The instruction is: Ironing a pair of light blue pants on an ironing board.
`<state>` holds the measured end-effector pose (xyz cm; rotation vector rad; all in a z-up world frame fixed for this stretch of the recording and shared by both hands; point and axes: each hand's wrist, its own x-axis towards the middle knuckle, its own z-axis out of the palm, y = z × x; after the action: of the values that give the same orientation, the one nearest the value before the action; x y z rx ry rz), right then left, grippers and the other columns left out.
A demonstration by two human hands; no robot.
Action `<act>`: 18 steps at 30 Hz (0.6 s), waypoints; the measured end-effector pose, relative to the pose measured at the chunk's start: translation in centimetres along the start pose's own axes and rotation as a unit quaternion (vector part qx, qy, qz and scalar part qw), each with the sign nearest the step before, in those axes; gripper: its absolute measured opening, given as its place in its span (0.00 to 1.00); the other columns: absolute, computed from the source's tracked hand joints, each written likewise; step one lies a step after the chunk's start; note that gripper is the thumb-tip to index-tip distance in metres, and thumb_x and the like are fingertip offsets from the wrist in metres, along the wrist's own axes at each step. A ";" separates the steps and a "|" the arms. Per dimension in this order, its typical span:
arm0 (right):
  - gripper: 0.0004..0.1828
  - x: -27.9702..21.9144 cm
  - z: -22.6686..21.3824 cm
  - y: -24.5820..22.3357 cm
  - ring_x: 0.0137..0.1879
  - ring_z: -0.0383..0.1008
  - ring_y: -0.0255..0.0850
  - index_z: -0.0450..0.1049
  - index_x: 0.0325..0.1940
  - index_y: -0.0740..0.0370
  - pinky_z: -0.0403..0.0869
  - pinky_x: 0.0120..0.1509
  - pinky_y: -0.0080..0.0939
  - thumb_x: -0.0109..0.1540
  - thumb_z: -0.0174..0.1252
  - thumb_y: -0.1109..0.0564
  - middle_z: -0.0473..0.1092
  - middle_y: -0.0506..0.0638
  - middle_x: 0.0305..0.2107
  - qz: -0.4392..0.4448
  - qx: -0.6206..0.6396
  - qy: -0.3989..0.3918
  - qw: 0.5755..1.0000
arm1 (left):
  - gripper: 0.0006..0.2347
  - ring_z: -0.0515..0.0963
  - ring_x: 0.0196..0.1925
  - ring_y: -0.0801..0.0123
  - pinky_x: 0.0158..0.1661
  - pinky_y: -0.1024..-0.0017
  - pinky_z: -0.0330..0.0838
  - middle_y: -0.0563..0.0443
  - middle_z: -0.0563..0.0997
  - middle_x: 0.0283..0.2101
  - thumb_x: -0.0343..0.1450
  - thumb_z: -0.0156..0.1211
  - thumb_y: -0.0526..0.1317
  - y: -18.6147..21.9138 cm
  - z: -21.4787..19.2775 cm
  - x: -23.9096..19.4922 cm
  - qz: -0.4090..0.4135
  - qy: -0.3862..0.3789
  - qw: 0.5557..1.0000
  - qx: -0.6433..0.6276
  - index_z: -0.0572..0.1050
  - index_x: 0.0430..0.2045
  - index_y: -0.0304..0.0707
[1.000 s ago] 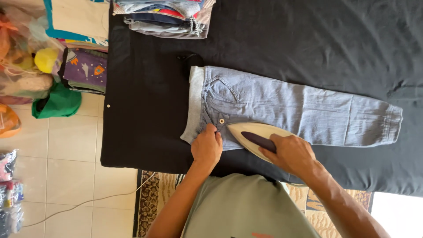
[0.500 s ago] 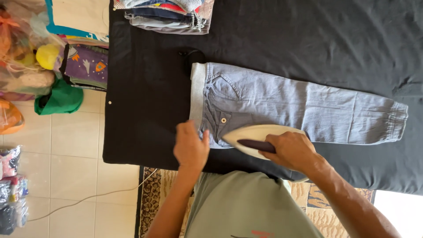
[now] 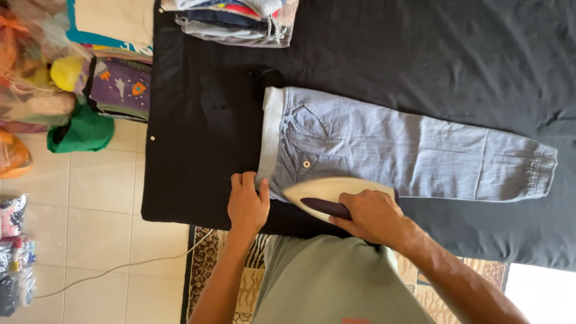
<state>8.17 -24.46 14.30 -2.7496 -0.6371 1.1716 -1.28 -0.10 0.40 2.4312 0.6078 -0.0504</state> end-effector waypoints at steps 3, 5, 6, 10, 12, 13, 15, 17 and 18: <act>0.23 0.3 -1.5 0.3 0.35 0.78 0.54 0.76 0.37 0.59 0.74 0.44 0.56 0.60 0.60 0.36 0.76 0.56 0.26 -0.011 0.070 -0.042 0.997 | 0.13 0.77 0.42 0.38 0.39 0.50 0.73 0.36 0.73 0.45 0.72 0.59 0.45 -1.0 -0.3 0.3 0.017 -0.002 0.999 -0.042 0.72 0.43 0.35; 0.21 0.8 -1.8 0.8 0.30 0.76 0.48 0.75 0.36 0.62 0.72 0.37 0.51 0.62 0.59 0.40 0.74 0.55 0.22 0.052 0.252 -0.050 0.965 | 0.11 0.78 0.40 0.42 0.39 0.51 0.73 0.38 0.73 0.44 0.73 0.56 0.43 -1.3 -0.7 0.2 0.015 -0.027 0.995 -0.099 0.72 0.43 0.36; 0.21 1.3 -1.2 0.7 0.30 0.76 0.48 0.75 0.36 0.62 0.72 0.37 0.51 0.62 0.59 0.40 0.74 0.55 0.22 0.053 0.251 -0.052 0.965 | 0.11 0.78 0.40 0.42 0.39 0.51 0.73 0.38 0.73 0.44 0.73 0.56 0.43 -1.9 -0.4 0.2 0.012 -0.028 0.995 -0.100 0.72 0.43 0.36; 0.17 4.3 0.2 -1.5 0.25 0.72 0.39 0.71 0.35 0.66 0.71 0.29 0.42 0.67 0.54 0.48 0.70 0.50 0.21 0.033 0.604 -0.006 0.796 | 0.06 0.78 0.37 0.50 0.38 0.58 0.74 0.41 0.75 0.40 0.73 0.57 0.38 -3.4 -0.2 1.2 0.040 -0.034 0.988 -0.146 0.74 0.38 0.34; 0.17 5.5 1.2 -4.2 0.23 0.71 0.38 0.70 0.35 0.67 0.71 0.26 0.40 0.68 0.53 0.49 0.69 0.49 0.22 0.018 0.691 0.018 0.722 | 0.05 0.79 0.33 0.55 0.36 0.62 0.74 0.43 0.75 0.38 0.72 0.58 0.37 -4.3 -0.7 1.5 0.037 -0.055 0.983 -0.174 0.75 0.37 0.34; 0.17 6.0 1.8 -5.7 0.22 0.73 0.39 0.68 0.37 0.67 0.72 0.25 0.41 0.68 0.53 0.48 0.69 0.50 0.23 -0.005 0.735 0.039 0.677 | 0.05 0.78 0.32 0.60 0.34 0.65 0.74 0.45 0.75 0.37 0.72 0.57 0.35 -4.8 -1.0 1.8 0.025 -0.095 0.971 -0.220 0.76 0.37 0.33; 0.17 6.8 3.5 -8.2 0.22 0.74 0.40 0.66 0.38 0.66 0.74 0.24 0.42 0.68 0.52 0.48 0.69 0.50 0.23 -0.028 0.776 0.062 0.626 | 0.04 0.78 0.31 0.65 0.33 0.69 0.73 0.46 0.75 0.36 0.72 0.57 0.33 -5.3 -1.7 2.4 0.017 -0.135 0.955 -0.265 0.77 0.36 0.33; 0.17 7.7 5.9 -10.1 0.19 0.71 0.40 0.63 0.38 0.65 0.70 0.22 0.42 0.67 0.54 0.47 0.68 0.50 0.23 0.036 0.745 0.093 0.660 | 0.04 0.78 0.32 0.72 0.32 0.73 0.77 0.50 0.74 0.36 0.73 0.56 0.33 -5.2 -2.3 2.7 -0.068 -0.193 0.935 -0.289 0.77 0.35 0.32; 0.17 8.1 5.8 -10.2 0.19 0.71 0.40 0.63 0.38 0.65 0.70 0.22 0.42 0.67 0.54 0.47 0.68 0.50 0.23 0.036 0.745 0.095 0.660 | 0.04 0.78 0.32 0.72 0.32 0.73 0.77 0.50 0.74 0.36 0.73 0.56 0.33 -5.3 -2.3 2.9 -0.067 -0.194 0.935 -0.289 0.77 0.35 0.32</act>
<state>5.62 -12.37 7.23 -1.3461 0.4105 0.7211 -1.22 6.15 -1.26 1.7430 0.5137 -0.3487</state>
